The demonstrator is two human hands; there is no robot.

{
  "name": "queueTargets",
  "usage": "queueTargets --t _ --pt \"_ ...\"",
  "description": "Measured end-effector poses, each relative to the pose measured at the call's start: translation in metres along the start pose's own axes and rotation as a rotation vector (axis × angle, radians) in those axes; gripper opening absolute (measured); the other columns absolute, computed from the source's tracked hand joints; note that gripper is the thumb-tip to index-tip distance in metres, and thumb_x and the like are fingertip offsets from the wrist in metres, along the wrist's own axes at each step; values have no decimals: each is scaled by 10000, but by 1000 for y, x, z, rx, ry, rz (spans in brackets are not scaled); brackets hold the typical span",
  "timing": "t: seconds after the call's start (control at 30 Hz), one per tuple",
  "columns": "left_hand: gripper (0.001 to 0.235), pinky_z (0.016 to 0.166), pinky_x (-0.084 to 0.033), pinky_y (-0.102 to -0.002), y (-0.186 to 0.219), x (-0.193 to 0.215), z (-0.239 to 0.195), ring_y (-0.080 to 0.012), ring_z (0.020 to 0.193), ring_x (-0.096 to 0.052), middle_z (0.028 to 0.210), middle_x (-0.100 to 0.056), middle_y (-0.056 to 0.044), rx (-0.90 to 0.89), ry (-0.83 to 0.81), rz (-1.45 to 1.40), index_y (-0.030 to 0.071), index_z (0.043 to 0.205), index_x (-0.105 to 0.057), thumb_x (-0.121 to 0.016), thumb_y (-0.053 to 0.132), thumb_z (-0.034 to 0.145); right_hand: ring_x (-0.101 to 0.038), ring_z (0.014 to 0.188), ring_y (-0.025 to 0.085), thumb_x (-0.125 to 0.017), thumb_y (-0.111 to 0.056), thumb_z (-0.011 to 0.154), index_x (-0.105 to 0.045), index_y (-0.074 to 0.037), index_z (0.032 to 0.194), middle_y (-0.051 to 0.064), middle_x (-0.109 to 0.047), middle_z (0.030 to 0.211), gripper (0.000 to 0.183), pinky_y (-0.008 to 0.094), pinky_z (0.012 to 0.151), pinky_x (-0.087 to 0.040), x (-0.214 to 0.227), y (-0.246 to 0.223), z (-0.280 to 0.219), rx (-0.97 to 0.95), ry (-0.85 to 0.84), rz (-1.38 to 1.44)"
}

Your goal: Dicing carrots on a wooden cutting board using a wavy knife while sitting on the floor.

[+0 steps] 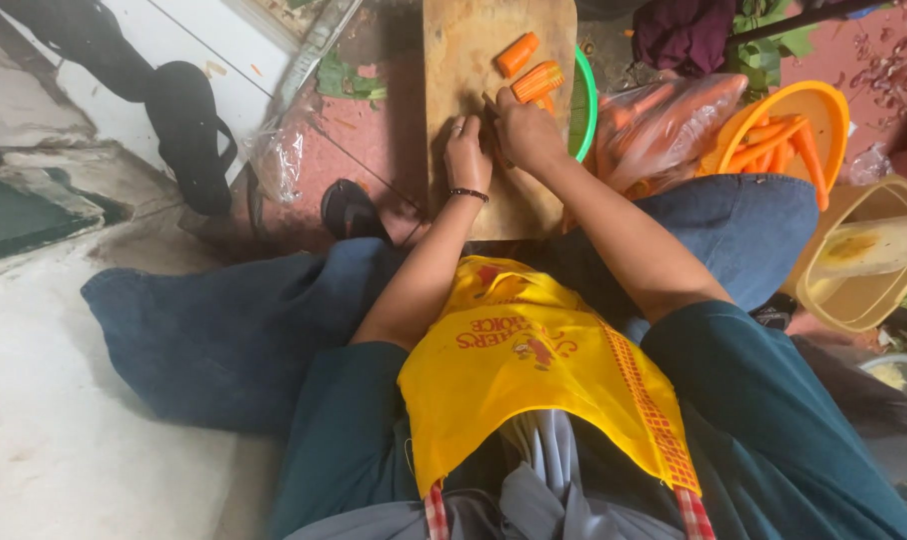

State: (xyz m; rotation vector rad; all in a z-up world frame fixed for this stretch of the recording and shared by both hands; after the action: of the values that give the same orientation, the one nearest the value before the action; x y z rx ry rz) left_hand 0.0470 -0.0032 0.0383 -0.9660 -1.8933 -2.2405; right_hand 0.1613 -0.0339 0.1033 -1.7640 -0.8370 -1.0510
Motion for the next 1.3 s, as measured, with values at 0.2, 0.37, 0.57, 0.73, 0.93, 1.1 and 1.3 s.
queueTargets --t 0.2,0.37,0.57,0.73,0.93,1.1,1.3 --pt "273 861 -518 -495 -24 -13 -10 -476 1074 -587 1184 -603 -257 30 -6 58 -4 1064 -587 -539 -154 841 -684 735 465 -572 -15 917 -487 3 1157 254 -695 853 254 540 595 -540 -39 -7 -20 15 211 -42" --pt "173 830 -525 -467 -15 -7 -9 -426 997 -635 1108 -643 -198 -36 38 -33 24 1040 -626 -628 -76 899 -670 664 468 -637 -83 916 -496 65 1179 258 -687 776 333 556 565 -525 -31 -1 -20 -54 333 50" --pt "392 886 -547 -460 -18 -30 -12 -415 1044 -623 1229 -552 -239 -15 29 -59 59 1199 -562 -720 101 843 -678 706 471 -694 -138 942 -471 66 1289 282 -695 822 460 539 618 -541 15 70 -50 -96 470 276" --pt "731 921 -482 -524 51 -12 -10 -450 1120 -529 1270 -459 -239 -69 -21 223 70 1263 -496 -892 317 701 -689 828 476 -693 -159 942 -497 33 1232 281 -702 900 399 551 684 -537 21 96 -85 -248 391 238" --pt "715 944 -473 -528 68 -29 -14 -427 1152 -499 1281 -462 -198 -161 -178 567 104 1212 -515 -908 389 688 -687 794 477 -688 -279 886 -552 -24 1124 282 -693 870 374 583 685 -539 2 95 -96 -414 316 217" --pt "529 944 -477 -510 52 -30 -10 -430 1139 -508 1311 -452 -244 -257 -190 614 80 1203 -553 -847 238 793 -685 801 485 -595 -279 934 -541 -43 1134 268 -702 864 313 609 680 -522 13 89 -98 -453 266 229" --pt "411 997 -489 -490 36 -23 -20 -394 1120 -539 1158 -512 -191 -462 -267 429 104 1178 -657 -788 125 789 -692 839 480 -543 -373 1028 -535 -28 1143 279 -717 900 365 599 712 -527 23 66 -99 -393 229 266"
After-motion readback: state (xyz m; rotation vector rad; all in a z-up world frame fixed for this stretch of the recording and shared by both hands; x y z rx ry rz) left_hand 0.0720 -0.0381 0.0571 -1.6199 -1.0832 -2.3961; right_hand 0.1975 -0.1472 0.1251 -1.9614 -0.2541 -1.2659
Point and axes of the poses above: each hand's wrist, its own z-axis towards the middle knuckle, its own x-axis out of the back of the hand, y = z × x, the point moved 5 cm from there along z, towards the middle knuckle
